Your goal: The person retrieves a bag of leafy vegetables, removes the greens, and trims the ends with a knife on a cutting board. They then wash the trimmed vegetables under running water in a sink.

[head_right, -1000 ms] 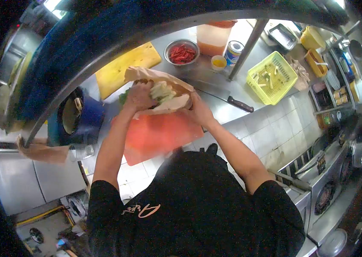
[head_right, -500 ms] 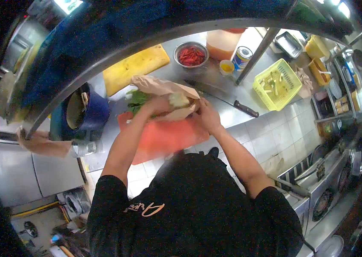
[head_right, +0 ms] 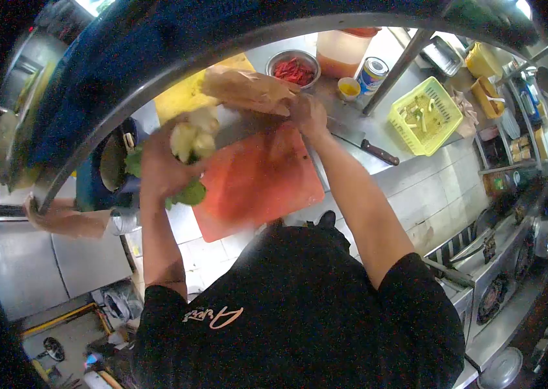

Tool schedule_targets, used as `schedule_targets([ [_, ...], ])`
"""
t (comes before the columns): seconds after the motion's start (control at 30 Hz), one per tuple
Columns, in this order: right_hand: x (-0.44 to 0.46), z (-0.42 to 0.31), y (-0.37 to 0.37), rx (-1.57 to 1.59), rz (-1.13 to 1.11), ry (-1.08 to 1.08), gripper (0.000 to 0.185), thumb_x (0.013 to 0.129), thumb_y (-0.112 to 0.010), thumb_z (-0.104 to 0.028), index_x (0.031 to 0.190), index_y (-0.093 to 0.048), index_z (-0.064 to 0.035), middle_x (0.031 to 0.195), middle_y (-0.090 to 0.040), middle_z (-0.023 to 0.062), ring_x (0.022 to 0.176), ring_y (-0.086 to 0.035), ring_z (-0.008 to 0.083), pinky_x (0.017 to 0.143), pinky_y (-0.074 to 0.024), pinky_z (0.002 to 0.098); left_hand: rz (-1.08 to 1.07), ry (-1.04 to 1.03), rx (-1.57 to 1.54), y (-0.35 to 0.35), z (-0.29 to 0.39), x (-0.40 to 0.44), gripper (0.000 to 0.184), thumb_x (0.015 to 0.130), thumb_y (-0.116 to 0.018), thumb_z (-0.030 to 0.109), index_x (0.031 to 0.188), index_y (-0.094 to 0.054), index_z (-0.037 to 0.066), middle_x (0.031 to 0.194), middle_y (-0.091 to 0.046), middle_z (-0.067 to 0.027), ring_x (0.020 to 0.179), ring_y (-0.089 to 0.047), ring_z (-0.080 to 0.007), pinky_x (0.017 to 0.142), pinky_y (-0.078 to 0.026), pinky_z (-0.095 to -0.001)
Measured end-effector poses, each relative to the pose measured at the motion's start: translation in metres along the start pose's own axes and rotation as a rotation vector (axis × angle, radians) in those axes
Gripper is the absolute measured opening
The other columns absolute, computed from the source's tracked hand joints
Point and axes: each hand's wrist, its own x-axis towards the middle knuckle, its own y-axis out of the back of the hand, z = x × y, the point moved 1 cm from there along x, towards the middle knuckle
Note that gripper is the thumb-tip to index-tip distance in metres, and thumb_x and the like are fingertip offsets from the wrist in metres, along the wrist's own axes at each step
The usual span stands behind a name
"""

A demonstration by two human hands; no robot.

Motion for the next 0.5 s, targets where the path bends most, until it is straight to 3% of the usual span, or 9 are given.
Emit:
schedule_targets([
  [0.07, 0.002, 0.004, 0.004, 0.089, -0.079, 0.138, 0.040, 0.080, -0.061, -0.026, 0.115, -0.055, -0.0079, 0.097, -0.062, 0.0183, 0.089, -0.058, 0.0381, 0.078, -0.0457, 0.0442, -0.126, -0.041, 0.047, -0.016, 0.009, -0.013, 0.069, 0.055, -0.079, 0.035, 0.114, -0.053, 0.008, 0.107, -0.060, -0.0129, 0.098, -0.056, -0.0319, 0.083, -0.044, -0.0407],
  [0.13, -0.005, 0.004, 0.019, 0.133, -0.099, 0.237, 0.046, 0.079, -0.062, -0.026, 0.120, -0.052, -0.0091, 0.102, -0.061, 0.0174, 0.094, -0.057, 0.0376, 0.082, -0.0454, 0.0433, -0.241, 0.009, 0.320, -0.083, -0.014, -0.026, 0.074, 0.058, -0.077, 0.039, 0.119, -0.049, 0.008, 0.105, -0.059, -0.0128, 0.095, -0.057, -0.0307, 0.085, -0.043, -0.0395],
  [0.2, -0.028, -0.001, 0.044, 0.133, -0.065, 0.299, 0.053, 0.077, -0.064, -0.026, 0.126, -0.048, -0.0106, 0.107, -0.060, 0.0161, 0.100, -0.055, 0.0370, 0.085, -0.0447, 0.0422, -0.310, 0.080, 0.384, -0.149, -0.039, -0.038, 0.080, 0.061, -0.074, 0.046, 0.123, -0.045, 0.005, 0.105, -0.058, -0.0136, 0.095, -0.055, -0.0304, 0.089, -0.039, -0.0410],
  [0.27, -0.045, 0.061, 0.040, 0.018, -0.016, 0.468, 0.057, 0.077, -0.063, -0.030, 0.130, -0.044, -0.0167, 0.120, -0.054, 0.0179, 0.108, -0.052, 0.0363, 0.089, -0.0434, 0.0416, -0.337, 0.162, 0.270, -0.146, -0.029, -0.047, 0.079, 0.065, -0.071, 0.046, 0.126, -0.043, 0.005, 0.112, -0.054, -0.0150, 0.105, -0.050, -0.0313, 0.096, -0.034, -0.0438],
  [0.33, -0.082, 0.074, 0.086, -0.093, -0.093, 0.161, 0.054, 0.077, -0.063, -0.027, 0.127, -0.047, -0.0171, 0.117, -0.055, 0.0162, 0.105, -0.052, 0.0379, 0.088, -0.0436, 0.0424, -0.250, 0.180, 0.206, -0.152, -0.026, -0.054, 0.075, 0.067, -0.069, 0.045, 0.127, -0.043, 0.007, 0.118, -0.050, -0.0165, 0.113, -0.045, -0.0319, 0.101, -0.028, -0.0459],
  [0.4, -0.098, 0.125, 0.092, -0.295, -0.196, 0.145, 0.045, 0.076, -0.062, -0.022, 0.120, -0.052, -0.0164, 0.110, -0.057, 0.0151, 0.099, -0.053, 0.0367, 0.084, -0.0445, 0.0425, -0.044, 0.139, 0.211, -0.157, -0.044, -0.066, 0.069, 0.068, -0.069, 0.042, 0.126, -0.046, 0.011, 0.124, -0.046, -0.0181, 0.121, -0.038, -0.0323, 0.106, -0.022, -0.0474],
  [0.5, -0.105, 0.152, 0.104, -0.249, -0.190, 0.226, 0.038, 0.075, -0.060, -0.018, 0.113, -0.055, -0.0161, 0.104, -0.057, 0.0143, 0.095, -0.054, 0.0342, 0.079, -0.0457, 0.0431, -0.198, 0.125, 0.257, -0.154, -0.043, -0.073, 0.057, 0.069, -0.070, 0.036, 0.120, -0.053, 0.014, 0.128, -0.043, -0.0181, 0.126, -0.033, -0.0323, 0.109, -0.018, -0.0480],
])
